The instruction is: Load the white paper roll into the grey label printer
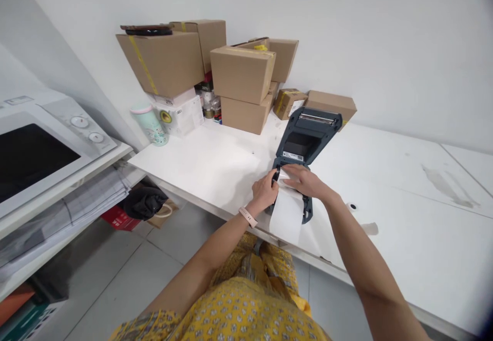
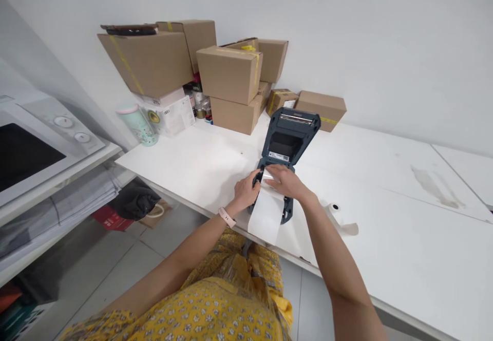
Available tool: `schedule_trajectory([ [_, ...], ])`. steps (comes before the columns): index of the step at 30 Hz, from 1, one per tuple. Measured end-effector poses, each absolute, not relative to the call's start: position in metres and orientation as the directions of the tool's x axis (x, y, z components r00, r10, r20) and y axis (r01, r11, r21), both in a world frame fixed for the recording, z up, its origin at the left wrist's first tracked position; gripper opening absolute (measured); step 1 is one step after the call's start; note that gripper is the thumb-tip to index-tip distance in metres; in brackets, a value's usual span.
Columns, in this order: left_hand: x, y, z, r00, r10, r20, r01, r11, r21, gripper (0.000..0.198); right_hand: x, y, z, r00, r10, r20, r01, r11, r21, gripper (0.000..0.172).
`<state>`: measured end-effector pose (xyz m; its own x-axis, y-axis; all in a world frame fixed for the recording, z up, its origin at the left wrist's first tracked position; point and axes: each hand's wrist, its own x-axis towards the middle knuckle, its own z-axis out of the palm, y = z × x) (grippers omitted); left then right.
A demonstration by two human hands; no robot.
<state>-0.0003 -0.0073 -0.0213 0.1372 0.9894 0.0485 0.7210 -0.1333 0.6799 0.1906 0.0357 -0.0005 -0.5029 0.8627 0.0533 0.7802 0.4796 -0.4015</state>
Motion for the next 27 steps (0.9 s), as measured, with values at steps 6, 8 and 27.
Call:
schedule_trajectory([
  [6, 0.001, -0.009, -0.025, 0.116, 0.992, 0.052, 0.699, -0.118, 0.705, 0.048, 0.182, -0.037, -0.022, -0.477, 0.858, 0.191, 0.750, 0.511, -0.421, 0.049],
  [8, 0.001, -0.009, -0.026, 0.104, 0.994, 0.033, 0.683, -0.095, 0.724, 0.047, 0.175, -0.055, -0.029, -0.443, 0.864, 0.240, 0.787, 0.503, -0.357, 0.049],
  [27, 0.003, -0.019, -0.041, 0.067, 0.998, 0.018, 0.224, -0.032, 0.974, 0.057, 0.128, -0.110, -0.054, -0.332, 0.805, 0.492, 0.897, 0.430, -0.098, 0.074],
])
